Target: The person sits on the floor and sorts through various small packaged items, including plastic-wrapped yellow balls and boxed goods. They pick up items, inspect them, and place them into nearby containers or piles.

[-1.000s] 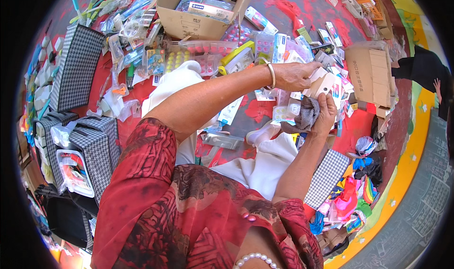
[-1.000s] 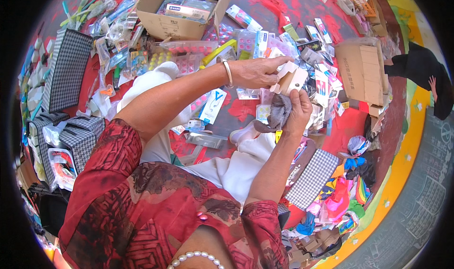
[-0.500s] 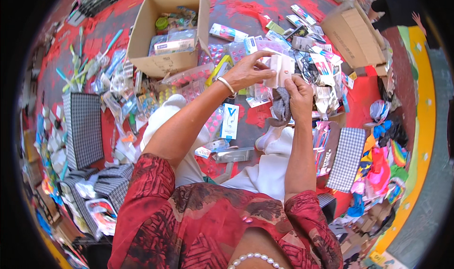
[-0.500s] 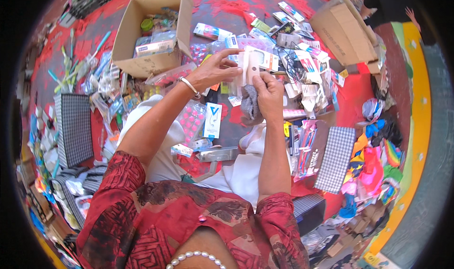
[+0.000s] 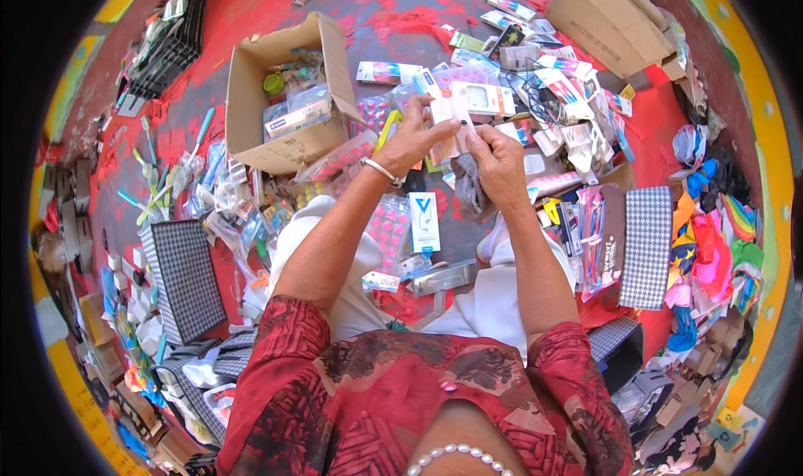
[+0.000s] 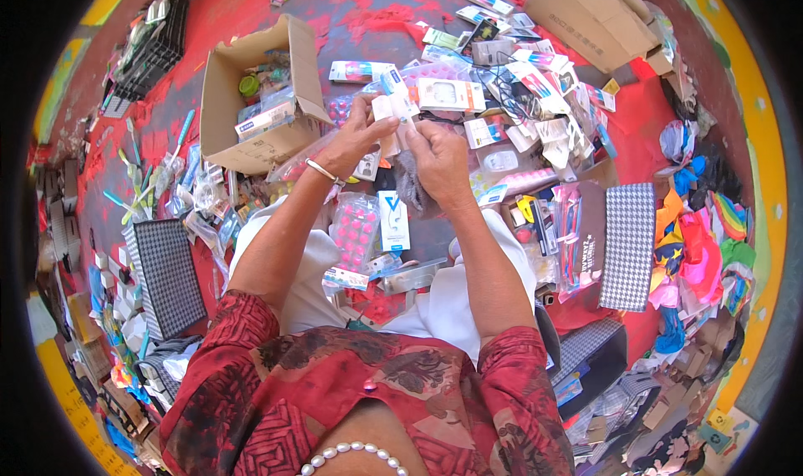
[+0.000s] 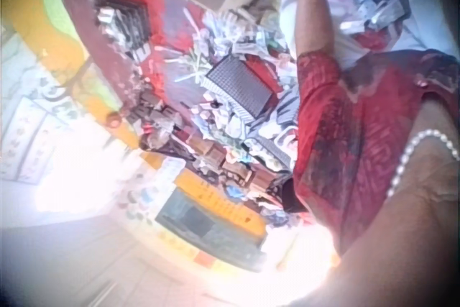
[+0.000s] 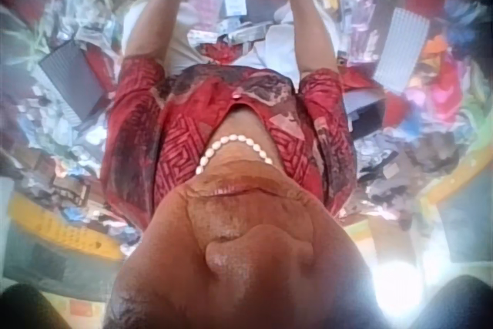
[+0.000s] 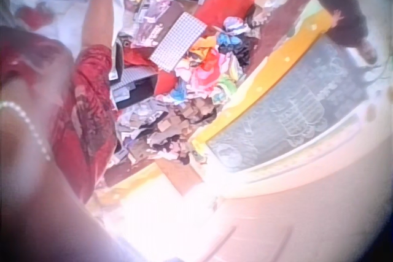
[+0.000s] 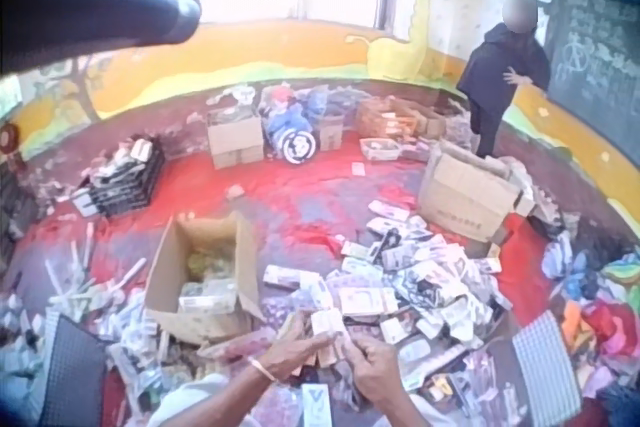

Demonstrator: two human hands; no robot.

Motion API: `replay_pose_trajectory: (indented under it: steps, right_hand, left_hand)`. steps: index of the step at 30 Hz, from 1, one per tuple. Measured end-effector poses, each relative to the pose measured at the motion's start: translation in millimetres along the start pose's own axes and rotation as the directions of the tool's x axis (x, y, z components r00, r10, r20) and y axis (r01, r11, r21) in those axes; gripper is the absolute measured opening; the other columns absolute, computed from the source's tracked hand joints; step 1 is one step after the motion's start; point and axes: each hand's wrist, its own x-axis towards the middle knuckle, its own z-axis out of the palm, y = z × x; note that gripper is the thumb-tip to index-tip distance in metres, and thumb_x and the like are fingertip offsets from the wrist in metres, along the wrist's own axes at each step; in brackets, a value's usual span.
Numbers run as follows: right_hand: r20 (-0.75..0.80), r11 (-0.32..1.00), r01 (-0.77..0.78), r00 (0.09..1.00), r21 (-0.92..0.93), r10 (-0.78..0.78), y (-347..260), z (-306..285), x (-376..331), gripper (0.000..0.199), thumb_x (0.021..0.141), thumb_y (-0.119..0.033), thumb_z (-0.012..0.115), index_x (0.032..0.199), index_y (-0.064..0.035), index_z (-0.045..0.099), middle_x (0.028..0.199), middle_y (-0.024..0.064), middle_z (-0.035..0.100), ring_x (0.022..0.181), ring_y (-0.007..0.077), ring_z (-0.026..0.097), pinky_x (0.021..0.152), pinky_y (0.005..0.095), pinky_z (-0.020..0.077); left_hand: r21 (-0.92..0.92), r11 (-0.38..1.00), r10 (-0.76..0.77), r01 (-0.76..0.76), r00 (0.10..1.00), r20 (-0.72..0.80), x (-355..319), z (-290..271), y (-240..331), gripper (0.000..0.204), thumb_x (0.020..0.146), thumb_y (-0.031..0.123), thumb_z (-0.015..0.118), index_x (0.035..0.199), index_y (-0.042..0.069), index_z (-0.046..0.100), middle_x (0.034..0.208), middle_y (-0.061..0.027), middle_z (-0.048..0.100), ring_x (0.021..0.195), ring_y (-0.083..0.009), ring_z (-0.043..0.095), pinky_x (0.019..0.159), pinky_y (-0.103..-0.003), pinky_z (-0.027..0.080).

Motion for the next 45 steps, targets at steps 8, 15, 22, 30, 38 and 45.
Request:
replay_pose_trajectory:
  steps: [8,15,22,30,38,45]
  right_hand:
    - [-0.097,0.998,-0.022,0.995,0.063,0.028,-5,7,-3,0.019,0.084,-0.013,0.054,0.079,0.0039,0.059,0.059,0.0099,0.052,0.055,0.0119,0.047,0.052,0.0293,0.0374]
    - [-0.096,0.997,-0.080,0.992,-0.001,0.079,-10,13,-9,0.018,0.085,-0.013,0.055,0.085,0.0038,0.062,0.063,0.0038,0.054,0.059,0.0067,0.045,0.052,0.0247,0.0376]
    - [-0.201,0.999,-0.034,0.979,-0.042,0.025,-6,20,-6,0.019,0.086,-0.014,0.054,0.086,0.0033,0.062,0.062,0.0055,0.055,0.058,0.0072,0.047,0.052,0.0258,0.0384]
    - [-0.221,0.983,0.104,0.966,-0.152,-0.137,-13,13,-6,0.015,0.084,-0.011,0.054,0.081,0.0027,0.060,0.063,0.0138,0.055,0.054,0.0202,0.053,0.053,0.0312,0.0401]
    - [-0.210,0.969,0.165,0.956,-0.183,-0.202,-16,20,-9,0.013,0.082,-0.009,0.053,0.080,0.0031,0.058,0.066,0.0176,0.055,0.058,0.0291,0.055,0.054,0.0342,0.0408]
    - [-0.131,0.996,-0.010,0.991,-0.089,-0.001,-8,10,0,0.015,0.084,-0.010,0.053,0.085,0.0021,0.061,0.066,0.0116,0.058,0.059,0.0182,0.055,0.056,0.0312,0.0410]
  left_hand:
    - [-0.155,0.986,0.059,-0.059,0.998,-0.001,4,1,-13,0.046,0.076,0.012,0.057,0.115,0.004,0.034,0.096,-0.0094,0.050,0.082,-0.0144,0.053,0.070,-0.027,0.046]
    - [-0.071,0.987,0.144,-0.146,0.989,-0.040,7,1,-24,0.038,0.078,0.013,0.047,0.114,0.005,0.039,0.095,-0.0109,0.048,0.078,-0.0186,0.051,0.070,-0.029,0.046]
    - [0.262,0.900,0.402,-0.349,0.896,-0.187,-3,17,-17,0.036,0.089,0.018,0.044,0.120,0.006,0.031,0.105,-0.0120,0.043,0.089,-0.0149,0.047,0.077,-0.028,0.043]
    - [0.087,0.962,0.265,-0.259,0.962,-0.068,-1,11,-12,0.034,0.093,0.022,0.040,0.121,0.008,0.029,0.095,-0.0076,0.046,0.082,-0.0107,0.048,0.069,-0.025,0.043]
    - [-0.030,0.964,0.250,-0.263,0.941,-0.227,-1,16,-21,0.026,0.091,0.021,0.038,0.113,0.008,0.035,0.102,-0.0095,0.044,0.083,-0.0127,0.048,0.071,-0.027,0.043]
    - [0.053,0.996,0.082,-0.077,0.992,-0.095,5,4,-17,0.041,0.093,0.032,0.040,0.123,0.004,0.038,0.106,-0.0103,0.048,0.095,-0.0163,0.048,0.082,-0.030,0.041]
